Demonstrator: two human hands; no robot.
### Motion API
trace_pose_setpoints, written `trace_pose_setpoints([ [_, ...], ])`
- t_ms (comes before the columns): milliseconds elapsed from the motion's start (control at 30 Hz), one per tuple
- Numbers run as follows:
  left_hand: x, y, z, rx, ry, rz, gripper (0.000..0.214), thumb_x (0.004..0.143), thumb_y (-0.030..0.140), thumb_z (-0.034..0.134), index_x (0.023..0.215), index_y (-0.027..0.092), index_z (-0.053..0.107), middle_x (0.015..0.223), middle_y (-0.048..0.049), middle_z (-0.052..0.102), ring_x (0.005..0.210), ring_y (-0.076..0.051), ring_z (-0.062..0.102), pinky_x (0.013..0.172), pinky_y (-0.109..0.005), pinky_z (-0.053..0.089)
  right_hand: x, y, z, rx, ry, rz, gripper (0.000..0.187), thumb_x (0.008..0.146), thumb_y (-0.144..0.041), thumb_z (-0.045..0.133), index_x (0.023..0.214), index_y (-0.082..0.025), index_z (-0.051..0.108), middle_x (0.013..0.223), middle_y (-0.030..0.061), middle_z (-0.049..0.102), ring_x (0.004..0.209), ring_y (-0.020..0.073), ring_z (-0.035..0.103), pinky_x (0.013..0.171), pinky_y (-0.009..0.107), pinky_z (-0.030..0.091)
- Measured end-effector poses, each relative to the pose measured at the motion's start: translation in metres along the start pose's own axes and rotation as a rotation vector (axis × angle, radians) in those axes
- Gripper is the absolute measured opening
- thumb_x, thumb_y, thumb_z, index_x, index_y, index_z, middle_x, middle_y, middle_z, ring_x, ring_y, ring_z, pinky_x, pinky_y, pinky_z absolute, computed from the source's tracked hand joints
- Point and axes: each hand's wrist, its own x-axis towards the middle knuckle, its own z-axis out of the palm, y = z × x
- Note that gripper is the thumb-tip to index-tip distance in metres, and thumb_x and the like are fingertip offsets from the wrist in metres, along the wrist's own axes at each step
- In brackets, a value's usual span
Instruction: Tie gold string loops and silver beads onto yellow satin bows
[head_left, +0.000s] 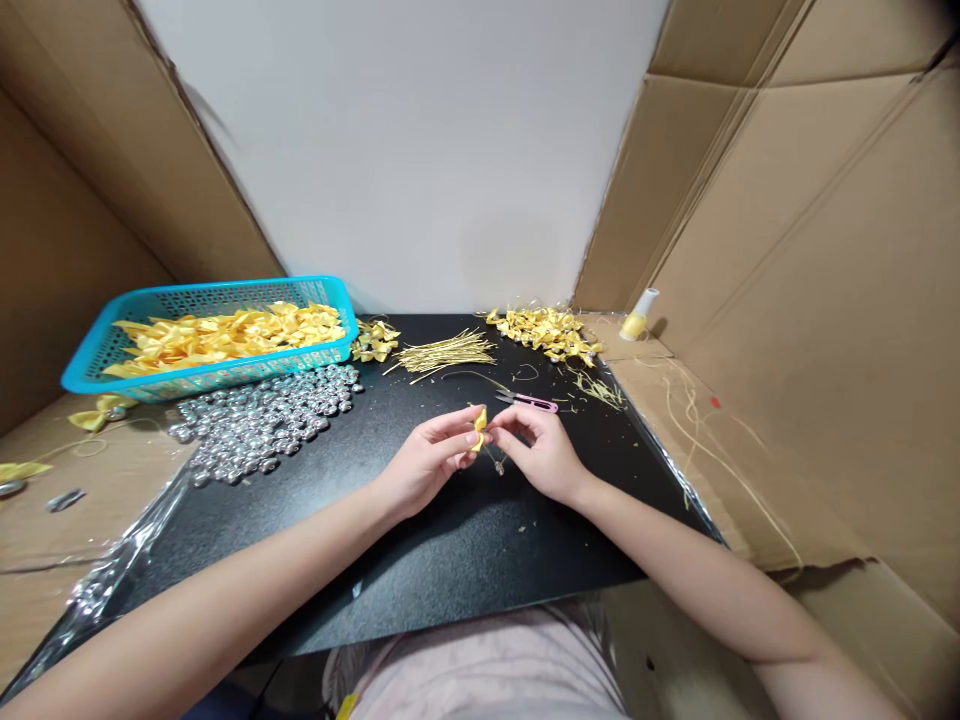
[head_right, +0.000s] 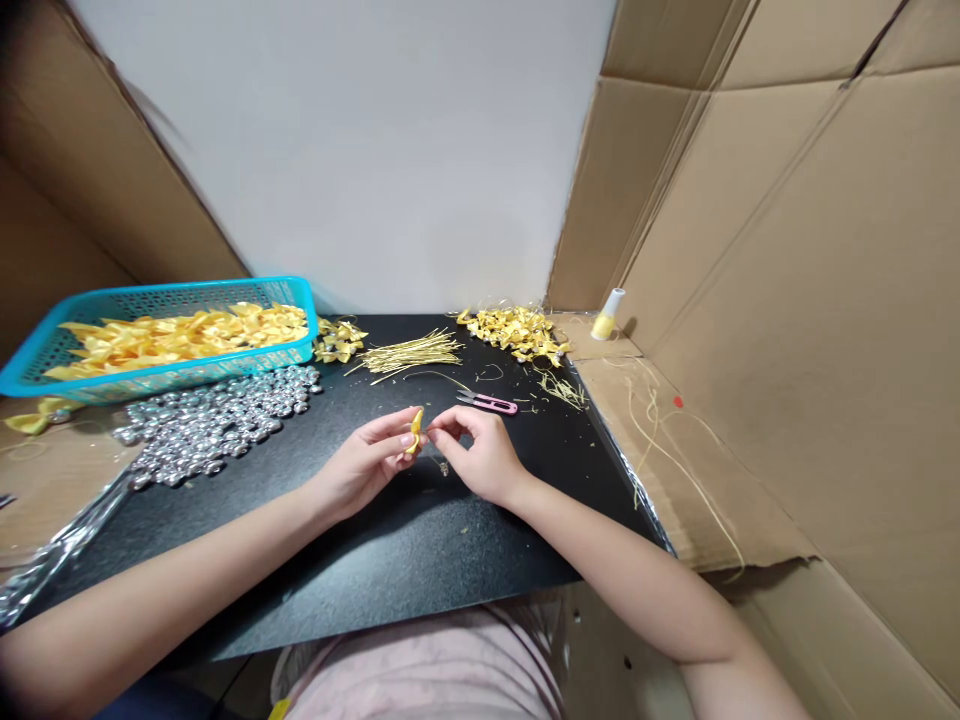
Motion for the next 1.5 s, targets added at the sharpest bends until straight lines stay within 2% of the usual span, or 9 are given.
trace_pose_setpoints([
  [100,0.000,0.000,0.000,0.014,-0.013,0.012,0.034,0.056,0.014,0.085,0.089,0.018,0.077,0.070,-0.0027,0.072,0.059,-0.006,0.058,0.052,-0.015,0.041,0.001,-0.001,-0.001,-0.033,-0.002,-0.017,0.009,0.082,-0.022,0.060,0.076,-0.018,0.063,0.071,0.0022,0.065,0.067,0.0151,0.061,0.066,0.028,0.049],
  [333,0.003,0.003,-0.002,-0.116,0.017,0.023,0.030,0.053,0.010,0.085,0.080,0.019,0.077,0.070,-0.0001,0.070,0.061,-0.007,0.062,0.055,-0.014,0.046,0.000,-0.002,-0.004,-0.080,0.044,-0.076,0.011,0.084,-0.023,0.059,0.074,-0.019,0.060,0.070,0.0010,0.063,0.068,0.0146,0.060,0.068,0.028,0.047],
  [600,0.001,0.003,-0.003,-0.137,-0.051,-0.035,0.030,0.055,0.012,0.085,0.083,0.016,0.077,0.064,-0.0029,0.070,0.051,-0.005,0.056,0.051,-0.014,0.045,-0.003,-0.003,-0.003,-0.096,0.049,-0.089,0.012,0.084,-0.024,0.058,0.073,-0.019,0.059,0.067,0.0001,0.059,0.065,0.0137,0.056,0.065,0.027,0.046],
  [1033,0.001,0.003,-0.002,-0.122,-0.039,-0.042,0.030,0.054,0.011,0.085,0.083,0.015,0.077,0.068,-0.0041,0.071,0.059,-0.007,0.060,0.055,-0.014,0.046,-0.003,-0.005,-0.004,-0.113,0.033,-0.118,0.014,0.084,-0.023,0.056,0.071,-0.019,0.057,0.063,-0.0015,0.056,0.060,0.0121,0.053,0.061,0.026,0.043],
  [1200,0.000,0.003,-0.002,-0.098,-0.033,-0.041,0.029,0.054,0.012,0.085,0.082,0.015,0.077,0.066,-0.0040,0.071,0.057,-0.006,0.058,0.054,-0.014,0.045,-0.003,-0.008,-0.005,-0.145,0.024,-0.124,0.014,0.083,-0.022,0.056,0.070,-0.019,0.056,0.061,-0.0020,0.054,0.058,0.0116,0.050,0.059,0.026,0.042],
  [1500,0.001,0.001,-0.002,-0.019,-0.001,0.001,0.029,0.052,0.015,0.087,0.079,0.016,0.078,0.071,-0.0059,0.073,0.062,-0.009,0.061,0.054,-0.017,0.043,-0.001,-0.014,-0.010,-0.219,-0.006,-0.214,0.016,0.084,-0.018,0.053,0.068,-0.019,0.055,0.062,-0.0018,0.053,0.058,0.0112,0.048,0.058,0.025,0.041],
])
